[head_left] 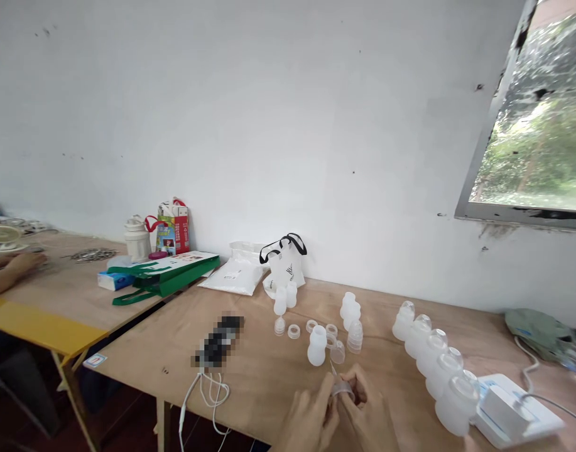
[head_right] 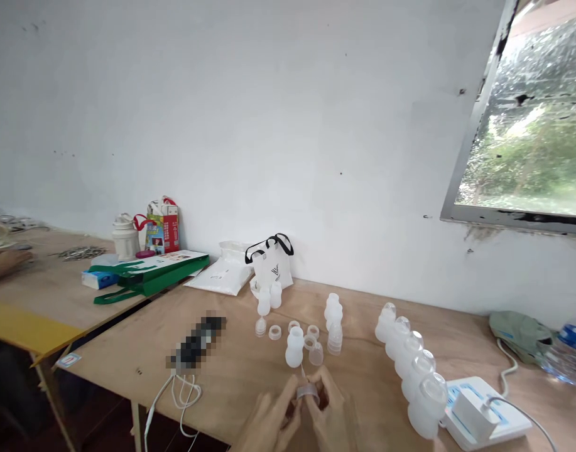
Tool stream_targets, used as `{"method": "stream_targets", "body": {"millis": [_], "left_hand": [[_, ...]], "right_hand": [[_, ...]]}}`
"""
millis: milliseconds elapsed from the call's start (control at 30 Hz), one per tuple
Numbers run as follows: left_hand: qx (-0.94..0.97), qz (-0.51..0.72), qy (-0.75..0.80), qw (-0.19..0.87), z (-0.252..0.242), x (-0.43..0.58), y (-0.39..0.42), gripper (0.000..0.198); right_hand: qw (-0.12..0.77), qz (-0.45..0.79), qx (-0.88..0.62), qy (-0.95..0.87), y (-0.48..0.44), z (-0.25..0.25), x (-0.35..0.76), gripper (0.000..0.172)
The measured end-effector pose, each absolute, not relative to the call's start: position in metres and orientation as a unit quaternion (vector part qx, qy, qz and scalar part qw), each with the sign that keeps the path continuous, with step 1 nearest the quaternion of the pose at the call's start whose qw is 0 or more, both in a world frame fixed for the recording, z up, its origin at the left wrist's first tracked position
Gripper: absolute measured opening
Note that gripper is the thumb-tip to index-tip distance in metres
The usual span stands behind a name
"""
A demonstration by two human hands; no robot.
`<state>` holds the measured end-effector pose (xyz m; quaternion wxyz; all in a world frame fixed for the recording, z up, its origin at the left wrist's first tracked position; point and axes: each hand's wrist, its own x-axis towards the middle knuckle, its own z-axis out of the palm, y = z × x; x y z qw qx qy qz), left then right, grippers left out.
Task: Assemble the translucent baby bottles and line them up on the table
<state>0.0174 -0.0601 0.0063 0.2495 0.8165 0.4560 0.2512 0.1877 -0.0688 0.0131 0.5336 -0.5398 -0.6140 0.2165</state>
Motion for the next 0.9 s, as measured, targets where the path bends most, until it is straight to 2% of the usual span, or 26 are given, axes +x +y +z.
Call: {"method": "stream_targets", "body": {"millis": [200, 333, 500, 633, 900], "left_hand": [[0.802, 0.246, 0.48, 0.259, 0.019, 0.017, -0.067, 0.055], [0.78, 0.264, 0.478, 0.305, 0.055, 0.014, -0.072, 0.037], [0.77, 0.316, 0.447, 0.327, 0.068, 0.008, -0.063, 0.034], [0.754, 0.347, 0.463, 0.31, 0.058, 0.0, -0.052, 0.034], [0.711, 0.409, 0.35, 0.453, 0.061, 0.001, -0.053, 0.046]], "right_hand": [[0.516, 0.234, -0.547, -0.617, -0.068, 0.017, 0.186, 0.025], [0.494, 0.236, -0.541, -0.639, -0.072, 0.026, 0.181, 0.035], [0.458, 0.224, -0.537, -0.672, -0.078, 0.035, 0.172, 0.042], [0.495, 0.233, -0.532, -0.646, -0.082, 0.036, 0.164, 0.05], [0.535, 0.371, -0.485, -0.584, -0.085, 0.043, 0.164, 0.061]]}}
